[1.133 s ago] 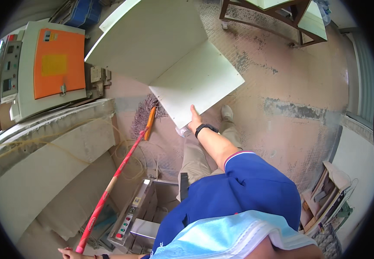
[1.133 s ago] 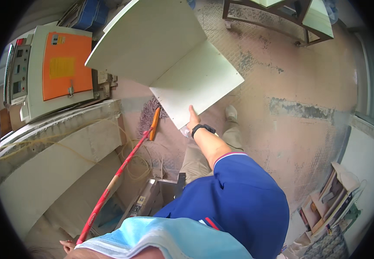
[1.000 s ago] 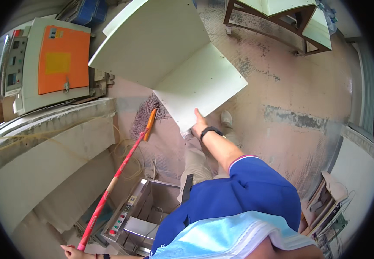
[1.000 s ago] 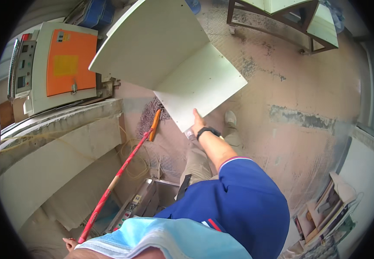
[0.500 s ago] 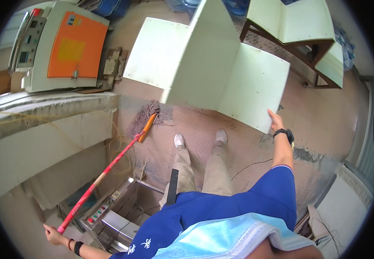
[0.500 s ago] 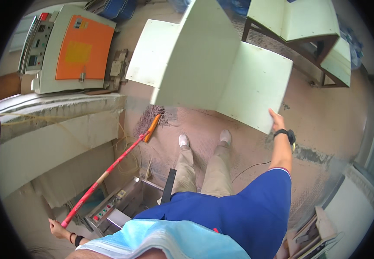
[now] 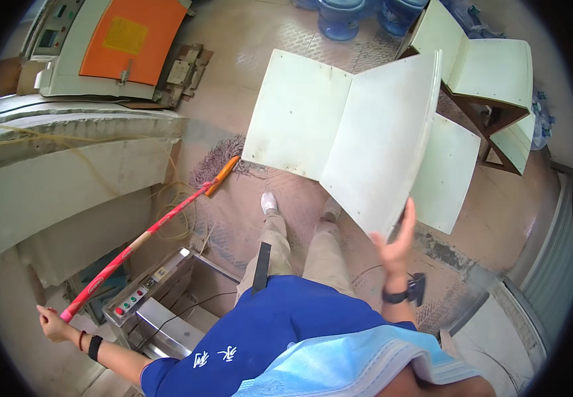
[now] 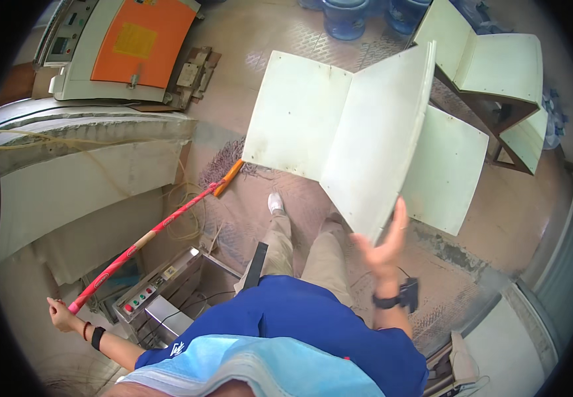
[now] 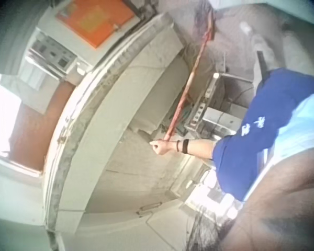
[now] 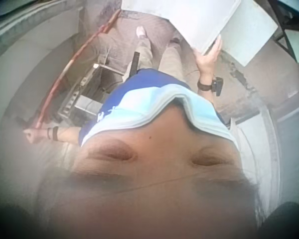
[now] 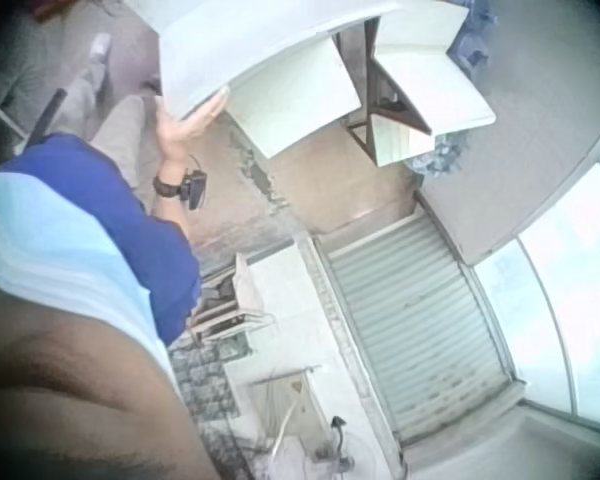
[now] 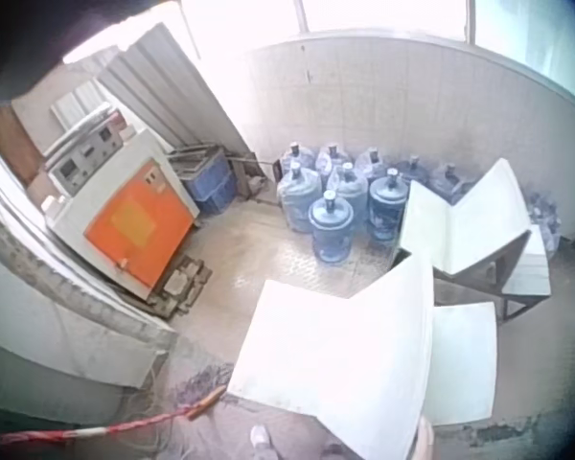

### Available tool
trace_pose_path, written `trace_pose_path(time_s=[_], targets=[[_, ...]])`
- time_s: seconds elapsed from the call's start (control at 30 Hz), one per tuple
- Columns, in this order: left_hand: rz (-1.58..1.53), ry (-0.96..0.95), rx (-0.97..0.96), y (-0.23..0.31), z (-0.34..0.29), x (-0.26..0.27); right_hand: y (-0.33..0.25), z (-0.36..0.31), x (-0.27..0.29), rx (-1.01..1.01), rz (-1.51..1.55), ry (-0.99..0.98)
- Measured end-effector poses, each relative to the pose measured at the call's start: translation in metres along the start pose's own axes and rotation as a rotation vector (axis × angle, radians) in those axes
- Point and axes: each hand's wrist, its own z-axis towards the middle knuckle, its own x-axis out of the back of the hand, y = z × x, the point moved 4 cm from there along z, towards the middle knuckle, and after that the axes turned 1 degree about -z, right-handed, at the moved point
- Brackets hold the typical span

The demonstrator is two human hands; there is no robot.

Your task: Mopping the floor in a workspace environment.

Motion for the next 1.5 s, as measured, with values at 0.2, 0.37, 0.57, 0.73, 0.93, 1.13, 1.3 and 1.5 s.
trace_pose_path(time_s=[0.2,0.37,0.57,0.73,0.93,1.13,1.3,1.5], targets=[[-0.057,0.012,0.015,-0.021,0.037,-0.032,0.027,-0.025,0.009,-0.220,-0.445,0.282],[-0.161,-0.030,0.026,-0.011,0.055,-0.057,0.043,-0.030,0.041,-0.278,-0.566,0.334],[-0.180,-0.060,0.003,0.023,0.056,-0.055,0.083,-0.032,0.071,-0.324,-0.631,0.418],[-0.265,-0.068,0.051,0.017,0.065,-0.066,0.113,-0.020,0.100,-0.348,-0.767,0.503],[-0.337,-0.010,0.078,0.005,0.055,-0.062,0.161,0.005,0.142,-0.418,-0.891,0.551],[-0.267,0.053,0.029,-0.011,0.043,-0.053,0.197,0.019,0.176,-0.520,-1.025,0.571],[-0.243,0.092,0.005,-0.010,0.027,-0.036,0.208,0.036,0.193,-0.580,-1.071,0.536],[-0.308,0.142,0.020,-0.008,0.020,-0.040,0.227,0.058,0.193,-0.372,-0.913,0.505]])
